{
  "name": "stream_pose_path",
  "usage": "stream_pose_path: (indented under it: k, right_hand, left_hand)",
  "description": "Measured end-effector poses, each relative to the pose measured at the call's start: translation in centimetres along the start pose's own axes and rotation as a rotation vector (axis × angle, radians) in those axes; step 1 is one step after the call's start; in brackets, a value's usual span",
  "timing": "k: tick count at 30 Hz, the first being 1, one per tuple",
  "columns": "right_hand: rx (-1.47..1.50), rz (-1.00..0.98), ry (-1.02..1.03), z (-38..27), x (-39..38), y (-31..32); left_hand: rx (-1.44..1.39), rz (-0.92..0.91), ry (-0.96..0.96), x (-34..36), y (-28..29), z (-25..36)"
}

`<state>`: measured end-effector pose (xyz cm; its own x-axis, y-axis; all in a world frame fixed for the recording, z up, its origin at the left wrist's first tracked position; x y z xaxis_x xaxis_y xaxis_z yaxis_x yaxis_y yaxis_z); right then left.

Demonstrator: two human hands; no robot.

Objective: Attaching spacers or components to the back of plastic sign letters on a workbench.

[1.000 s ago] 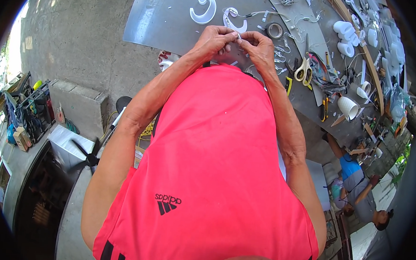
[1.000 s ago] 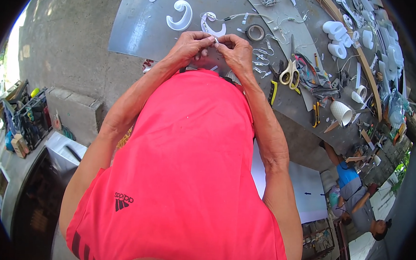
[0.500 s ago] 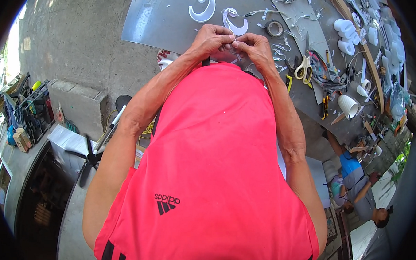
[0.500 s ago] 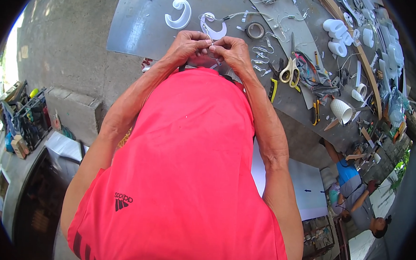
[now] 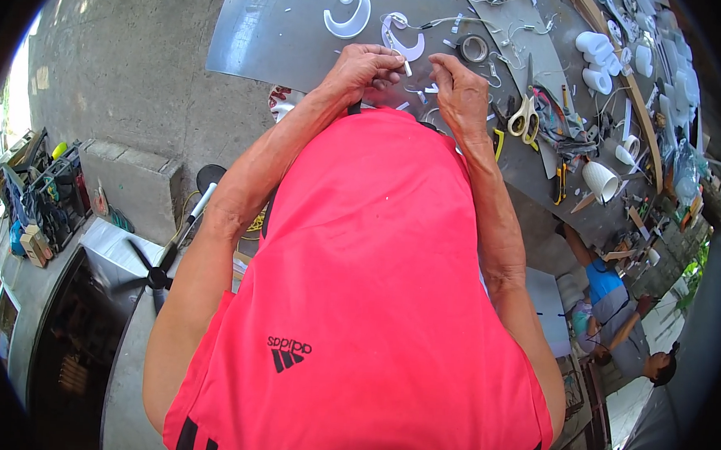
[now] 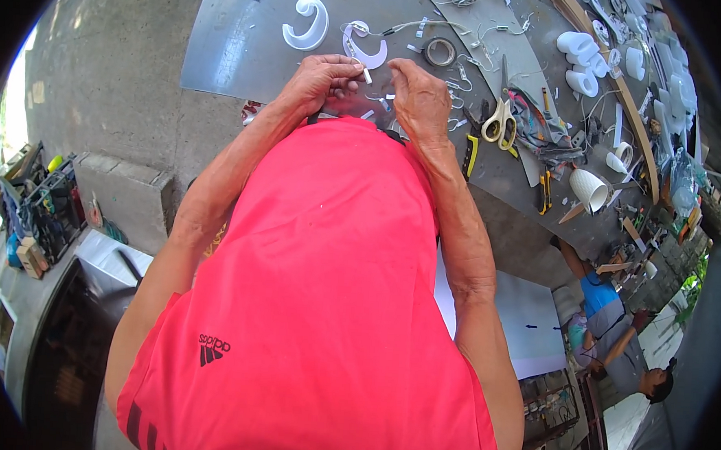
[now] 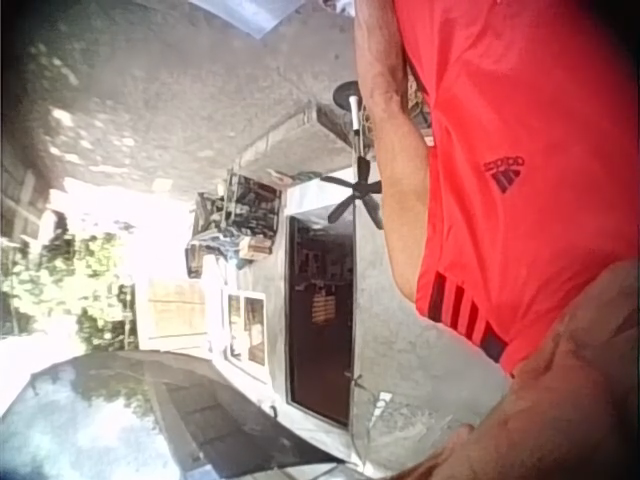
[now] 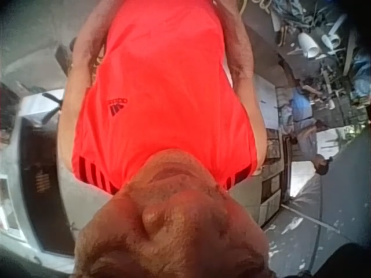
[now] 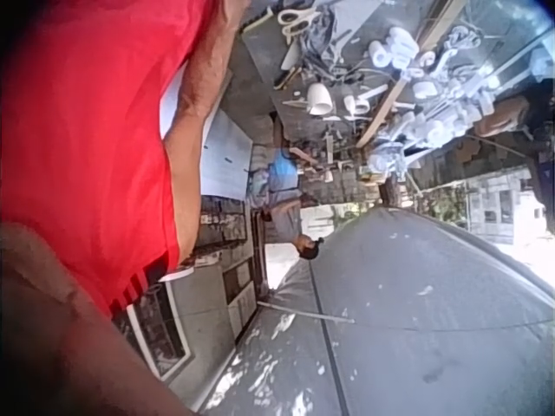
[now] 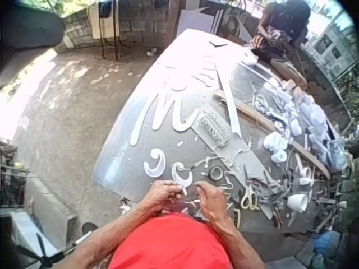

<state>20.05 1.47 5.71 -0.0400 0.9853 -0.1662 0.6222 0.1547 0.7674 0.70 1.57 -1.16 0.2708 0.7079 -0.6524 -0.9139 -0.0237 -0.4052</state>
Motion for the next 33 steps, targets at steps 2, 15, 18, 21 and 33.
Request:
stream_pose_path:
  k: [2, 15, 18, 21, 33]
  right_hand:
    - [0.115, -0.076, -0.11, 0.5, -0.3, -1.0]
    - [0.506, -0.349, -0.305, 1.6, -0.4, -2.5]
    - [0.42, -0.397, -0.38, 1.1, -0.6, -2.2]
    - [0.401, -0.359, -0.335, 1.3, -0.7, -2.7]
    - [0.3, -0.065, -0.346, 2.1, -0.6, -2.0]
  left_hand:
    - [-0.042, 0.007, 0.03, 0.1, -0.1, -0.2]
    - [-0.047, -0.027, 0.0, 0.4, 0.0, -0.5]
    - [-0.063, -0.027, 0.011, 0.1, 0.0, -0.6]
    - [-0.045, -0.045, -0.014, 0.1, 0.0, -0.6]
    - [0.832, 0.124, -0.872, -1.3, -0.7, 1.9]
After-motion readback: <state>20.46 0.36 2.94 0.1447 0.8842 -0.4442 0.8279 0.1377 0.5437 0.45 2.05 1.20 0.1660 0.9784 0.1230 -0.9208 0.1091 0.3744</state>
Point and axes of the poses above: each hand's wrist, its own x-axis towards the middle knuckle, its own y-axis out of the back of the hand, z = x × y, the point moved 3 cm from there along x, towards the middle knuckle, and after that the axes turned 8 degrees about -y, right-handed, at the moved point
